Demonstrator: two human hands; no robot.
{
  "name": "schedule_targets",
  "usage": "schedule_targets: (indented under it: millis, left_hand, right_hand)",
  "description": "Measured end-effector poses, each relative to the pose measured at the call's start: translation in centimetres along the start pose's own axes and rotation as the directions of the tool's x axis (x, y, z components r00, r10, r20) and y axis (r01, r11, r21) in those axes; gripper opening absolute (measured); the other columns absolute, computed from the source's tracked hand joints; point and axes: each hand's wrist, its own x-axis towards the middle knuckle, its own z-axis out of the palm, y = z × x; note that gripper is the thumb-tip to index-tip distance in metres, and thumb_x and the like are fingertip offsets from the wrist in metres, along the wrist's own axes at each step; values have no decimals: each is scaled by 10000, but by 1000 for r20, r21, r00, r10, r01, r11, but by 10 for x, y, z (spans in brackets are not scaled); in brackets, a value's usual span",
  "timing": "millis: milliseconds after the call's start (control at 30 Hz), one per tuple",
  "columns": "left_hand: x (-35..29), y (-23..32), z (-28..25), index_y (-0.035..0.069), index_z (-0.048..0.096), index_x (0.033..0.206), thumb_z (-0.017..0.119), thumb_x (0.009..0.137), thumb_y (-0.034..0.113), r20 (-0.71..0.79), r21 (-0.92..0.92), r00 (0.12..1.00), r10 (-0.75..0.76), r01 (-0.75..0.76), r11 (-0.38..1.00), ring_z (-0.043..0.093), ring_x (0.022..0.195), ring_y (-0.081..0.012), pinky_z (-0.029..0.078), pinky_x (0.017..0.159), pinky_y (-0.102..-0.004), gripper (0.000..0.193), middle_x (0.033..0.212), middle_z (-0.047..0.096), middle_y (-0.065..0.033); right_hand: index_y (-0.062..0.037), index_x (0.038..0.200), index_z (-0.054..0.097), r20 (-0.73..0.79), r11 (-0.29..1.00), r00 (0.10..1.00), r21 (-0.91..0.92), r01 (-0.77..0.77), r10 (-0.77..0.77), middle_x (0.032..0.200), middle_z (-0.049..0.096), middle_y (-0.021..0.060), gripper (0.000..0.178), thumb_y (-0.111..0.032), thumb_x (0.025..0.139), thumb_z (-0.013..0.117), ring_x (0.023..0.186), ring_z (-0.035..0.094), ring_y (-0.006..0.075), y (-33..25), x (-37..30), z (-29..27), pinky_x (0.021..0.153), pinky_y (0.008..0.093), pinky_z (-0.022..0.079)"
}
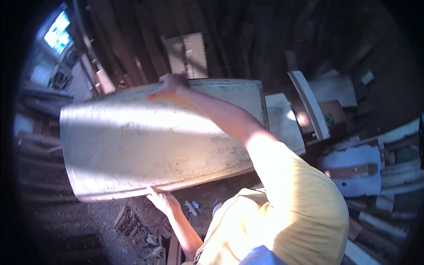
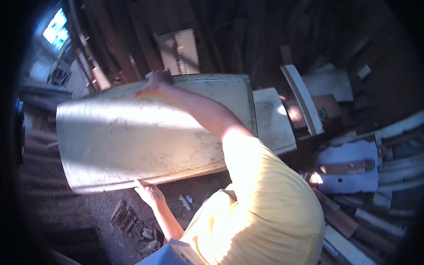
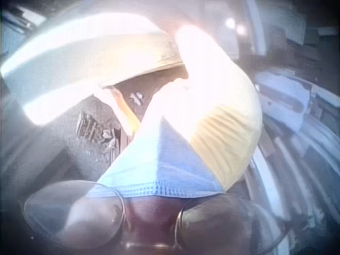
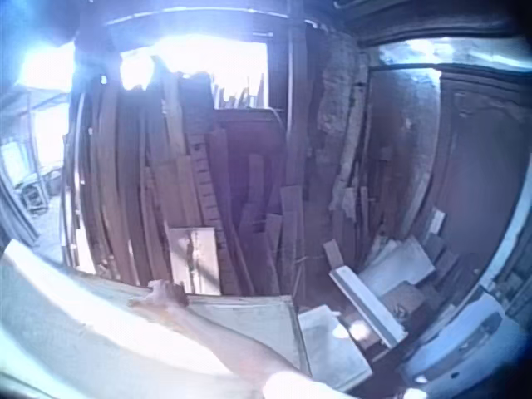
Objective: The person cuts a wooden panel using a circular saw, measures with a tape measure, attaches a guide fence to the saw, and cuts another curved wooden panel before moving the wooden pieces by hand.
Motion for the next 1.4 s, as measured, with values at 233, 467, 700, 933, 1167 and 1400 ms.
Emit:
schedule_targets:
  millis: [233,467,700,933,1167,1400]
  left_hand:
    - [-89,-113,-23,73,591,1276,611,1064,330,70,-78,835,-545,550,832,633,1143,-213,500,1066,-473,335,1178,673,-52]
    - [-126,-116,10,77,479,1458,577,1074,365,189,57,652,-735,740,671,523,1344,-296,453,1110,-508,490,1423,560,-122]
    - [-123,-123,4,98,512,1467,536,1051,480,-70,206,352,-933,921,332,458,1400,-358,386,1130,-585,565,1533,473,-177]
    - [-115,-165,52,66,231,1624,728,924,452,152,980,986,-63,-143,136,288,1486,-450,251,1186,-637,941,1616,298,-290]
    - [-136,-194,161,99,244,1631,701,953,471,594,763,761,-260,-635,-118,93,1550,-510,106,1257,-592,898,1659,193,-307]
    - [-168,-207,204,190,244,1647,682,972,461,805,422,390,-448,-906,-30,67,1564,-509,135,1247,-609,849,1695,157,-249]
  right_hand:
    - [-33,1117,779,149,970,989,-243,9,28,1112,752,203,1006,-836,511,803,1141,675,330,137,-32,4,1097,425,405]
    - [-86,1181,745,139,966,985,-249,-68,105,1126,731,184,832,-695,622,838,1141,662,343,207,-41,-16,1089,515,367]
    - [-160,1437,553,-420,922,869,-157,-353,261,1393,583,142,747,-482,815,812,1374,492,347,350,-144,-153,1171,603,300]
    - [-42,1473,431,-426,312,-105,788,-531,899,1375,580,171,820,-444,871,814,1315,521,373,575,-483,-223,1096,560,414]
    - [-104,1507,401,41,-48,208,998,30,977,1361,584,106,665,-244,957,748,1298,542,304,581,-562,-174,1046,550,475]
    - [-34,1306,575,-646,662,213,605,-442,733,1216,654,119,480,-178,903,792,1130,655,271,482,-528,-249,891,411,552]
